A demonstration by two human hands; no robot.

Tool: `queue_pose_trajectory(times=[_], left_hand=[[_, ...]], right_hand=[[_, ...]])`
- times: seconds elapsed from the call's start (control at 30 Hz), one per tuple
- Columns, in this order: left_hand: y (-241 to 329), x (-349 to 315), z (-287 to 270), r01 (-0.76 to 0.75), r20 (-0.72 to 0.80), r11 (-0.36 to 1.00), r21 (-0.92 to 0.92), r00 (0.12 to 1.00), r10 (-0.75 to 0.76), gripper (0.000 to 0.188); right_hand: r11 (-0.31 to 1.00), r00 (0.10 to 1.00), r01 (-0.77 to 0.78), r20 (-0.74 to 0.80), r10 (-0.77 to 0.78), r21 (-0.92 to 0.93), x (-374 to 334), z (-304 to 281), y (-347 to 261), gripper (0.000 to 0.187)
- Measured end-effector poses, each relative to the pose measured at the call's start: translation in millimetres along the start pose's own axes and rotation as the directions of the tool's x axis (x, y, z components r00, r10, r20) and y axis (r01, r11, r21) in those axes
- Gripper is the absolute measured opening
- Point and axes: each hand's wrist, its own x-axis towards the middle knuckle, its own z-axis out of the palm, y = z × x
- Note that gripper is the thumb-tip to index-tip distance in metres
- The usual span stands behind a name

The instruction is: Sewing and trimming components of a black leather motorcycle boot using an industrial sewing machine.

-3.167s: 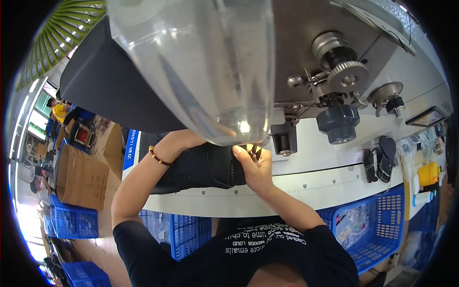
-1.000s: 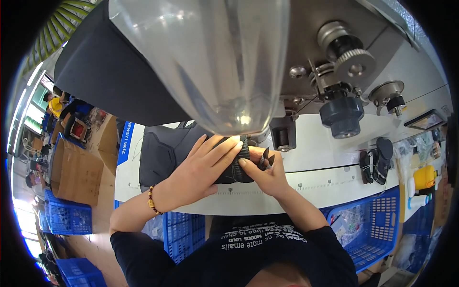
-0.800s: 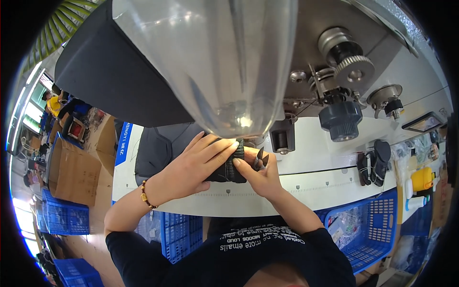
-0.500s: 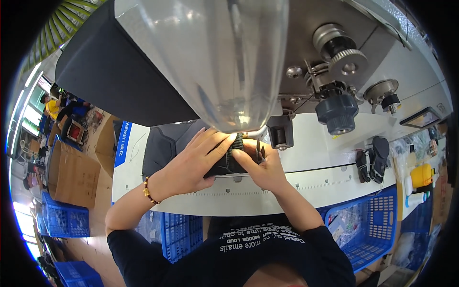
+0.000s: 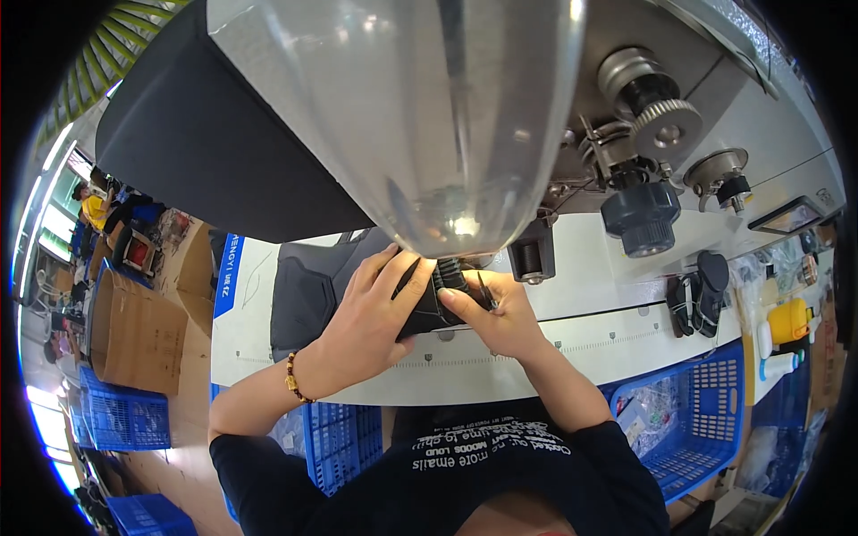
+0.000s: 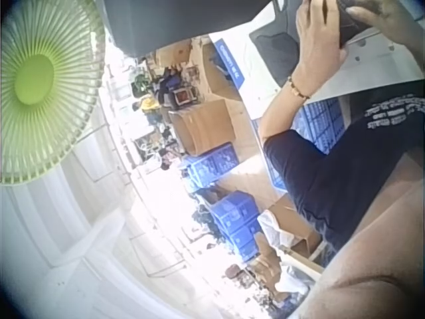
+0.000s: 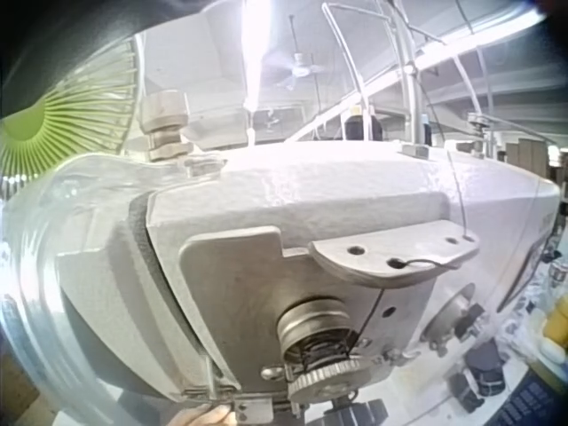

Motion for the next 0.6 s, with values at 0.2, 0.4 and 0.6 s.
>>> queue_pose_trajectory(times=[0.2,0.4,0.6], left_hand=[[4.6,2.0,-6.7,0.049,0.0,0.997,-0.052,0.999,-0.049,0.079],[5.6,3.8,-7.5,0.039,-0.026,0.997,-0.073,0.999,-0.041,0.079],[8.9,4.5,-4.6,0.054,-0.046,0.996,-0.068,0.997,-0.057,0.08]], right_hand=[[0.997,0.997,-0.07,-0.006,0.07,0.037,3.4,1.7,-9.3,0.023],[0.997,0.997,0.059,-0.048,-0.061,-0.055,6.4,3.2,-3.1,0.024],[0.994,0.995,0.041,-0.082,-0.049,-0.101,6.3,2.5,-6.8,0.023]])
